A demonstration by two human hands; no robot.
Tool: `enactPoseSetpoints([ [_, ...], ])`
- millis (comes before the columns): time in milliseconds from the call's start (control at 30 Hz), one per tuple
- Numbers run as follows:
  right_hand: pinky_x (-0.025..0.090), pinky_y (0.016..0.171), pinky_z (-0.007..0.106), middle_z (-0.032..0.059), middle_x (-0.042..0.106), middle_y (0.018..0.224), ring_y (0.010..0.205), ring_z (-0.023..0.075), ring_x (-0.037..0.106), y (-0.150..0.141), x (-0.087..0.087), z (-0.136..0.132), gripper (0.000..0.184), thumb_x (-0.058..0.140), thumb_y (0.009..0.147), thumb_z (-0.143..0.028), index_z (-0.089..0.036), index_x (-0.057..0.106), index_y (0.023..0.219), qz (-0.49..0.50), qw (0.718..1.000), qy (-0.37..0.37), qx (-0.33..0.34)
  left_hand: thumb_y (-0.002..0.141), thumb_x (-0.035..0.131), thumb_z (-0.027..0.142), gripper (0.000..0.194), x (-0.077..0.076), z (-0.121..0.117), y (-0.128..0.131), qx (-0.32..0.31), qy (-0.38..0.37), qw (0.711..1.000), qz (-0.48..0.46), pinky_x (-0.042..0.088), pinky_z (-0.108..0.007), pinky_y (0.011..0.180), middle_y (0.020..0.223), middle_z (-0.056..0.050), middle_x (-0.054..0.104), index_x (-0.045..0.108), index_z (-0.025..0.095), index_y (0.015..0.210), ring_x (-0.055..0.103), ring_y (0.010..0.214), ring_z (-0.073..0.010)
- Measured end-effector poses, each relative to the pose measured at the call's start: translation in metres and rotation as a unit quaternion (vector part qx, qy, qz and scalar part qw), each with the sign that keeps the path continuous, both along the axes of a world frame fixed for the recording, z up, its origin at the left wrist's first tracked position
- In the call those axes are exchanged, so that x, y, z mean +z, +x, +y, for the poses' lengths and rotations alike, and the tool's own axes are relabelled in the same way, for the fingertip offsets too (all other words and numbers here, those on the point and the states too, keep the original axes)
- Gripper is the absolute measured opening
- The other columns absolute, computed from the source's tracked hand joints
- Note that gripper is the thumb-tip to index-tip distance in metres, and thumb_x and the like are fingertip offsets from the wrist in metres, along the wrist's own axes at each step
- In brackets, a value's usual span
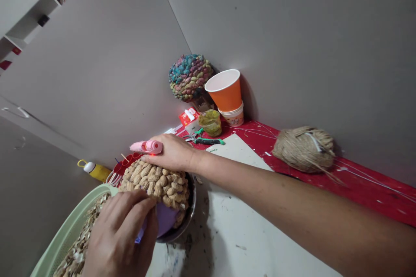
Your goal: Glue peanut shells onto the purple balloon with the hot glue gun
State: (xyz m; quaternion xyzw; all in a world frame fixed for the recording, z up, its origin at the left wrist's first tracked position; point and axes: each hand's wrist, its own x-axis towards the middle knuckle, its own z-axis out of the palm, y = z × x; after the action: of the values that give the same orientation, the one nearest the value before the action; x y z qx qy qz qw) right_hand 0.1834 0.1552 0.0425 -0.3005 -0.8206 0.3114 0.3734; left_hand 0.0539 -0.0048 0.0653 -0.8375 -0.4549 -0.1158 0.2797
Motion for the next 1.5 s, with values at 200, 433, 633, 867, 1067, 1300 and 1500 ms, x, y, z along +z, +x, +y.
enactPoseSetpoints([
  [200,0.033,0.056,0.024,0.0036,0.074,0.083,0.075,0.0184,0.065,-0.001,-0.002,0.001,0.024,0.063,0.084,-0.044,-0.022,0.073,0.085,0.009,1.0,0.008,0.006,0.082,0.063,0.001,0.027,-0.011,-0.006,-0.005,-0.009,0.042,0.999,-0.024,0.053,-0.03,0.08,0.098,-0.009,0.068,0.061,0.015,0.105,0.065,0.088,-0.0179],
  [433,0.03,0.053,0.024,0.0022,0.071,0.075,0.066,0.0157,0.06,-0.003,-0.004,0.001,0.022,0.067,0.081,-0.042,-0.02,0.071,0.08,0.014,1.0,0.013,-0.003,0.085,0.061,0.005,0.02,-0.017,-0.005,-0.006,0.033,0.055,0.994,-0.086,0.056,-0.029,0.076,0.092,-0.005,0.071,0.06,0.021,0.097,0.069,0.081,-0.0163],
  [633,0.031,0.054,0.025,0.0036,0.071,0.077,0.068,0.0172,0.061,-0.003,-0.004,0.002,0.024,0.066,0.081,-0.044,-0.02,0.07,0.08,0.017,1.0,0.012,-0.011,0.086,0.06,0.008,0.017,-0.017,-0.003,-0.006,0.038,0.083,0.994,-0.067,0.057,-0.028,0.073,0.091,-0.006,0.07,0.06,0.021,0.097,0.068,0.079,-0.0171],
  [867,0.031,0.054,0.024,0.0027,0.072,0.077,0.069,0.0168,0.061,-0.004,-0.006,0.002,0.021,0.066,0.081,-0.042,-0.022,0.07,0.08,0.022,1.0,0.015,-0.005,0.083,0.065,0.008,0.023,-0.019,-0.002,-0.007,0.031,0.09,0.994,-0.062,0.055,-0.034,0.076,0.089,-0.005,0.072,0.061,0.022,0.102,0.068,0.079,-0.0191],
  [1067,0.031,0.055,0.024,0.0027,0.072,0.079,0.07,0.0167,0.062,-0.005,-0.006,0.002,0.021,0.065,0.082,-0.041,-0.021,0.07,0.081,0.022,1.0,0.017,-0.002,0.081,0.065,0.002,0.027,-0.017,-0.001,-0.008,0.008,0.066,0.996,-0.057,0.054,-0.034,0.076,0.091,-0.005,0.071,0.061,0.021,0.101,0.067,0.083,-0.0191],
  [1300,0.029,0.052,0.024,0.0014,0.069,0.072,0.063,0.0147,0.057,-0.004,-0.006,0.002,0.023,0.065,0.082,-0.043,-0.021,0.069,0.076,0.018,1.0,0.014,-0.007,0.081,0.065,0.002,0.027,-0.018,0.001,-0.01,0.021,0.062,0.996,-0.069,0.052,-0.037,0.079,0.093,-0.006,0.068,0.062,0.021,0.1,0.064,0.086,-0.0203],
  [1500,0.029,0.052,0.024,0.0013,0.069,0.072,0.063,0.0147,0.056,-0.005,-0.007,0.003,0.021,0.065,0.081,-0.041,-0.021,0.07,0.077,0.02,1.0,0.017,-0.011,0.079,0.068,0.002,0.036,-0.024,-0.005,-0.012,0.004,0.084,0.996,-0.025,0.05,-0.041,0.081,0.099,-0.009,0.07,0.063,0.02,0.109,0.062,0.092,-0.0238],
])
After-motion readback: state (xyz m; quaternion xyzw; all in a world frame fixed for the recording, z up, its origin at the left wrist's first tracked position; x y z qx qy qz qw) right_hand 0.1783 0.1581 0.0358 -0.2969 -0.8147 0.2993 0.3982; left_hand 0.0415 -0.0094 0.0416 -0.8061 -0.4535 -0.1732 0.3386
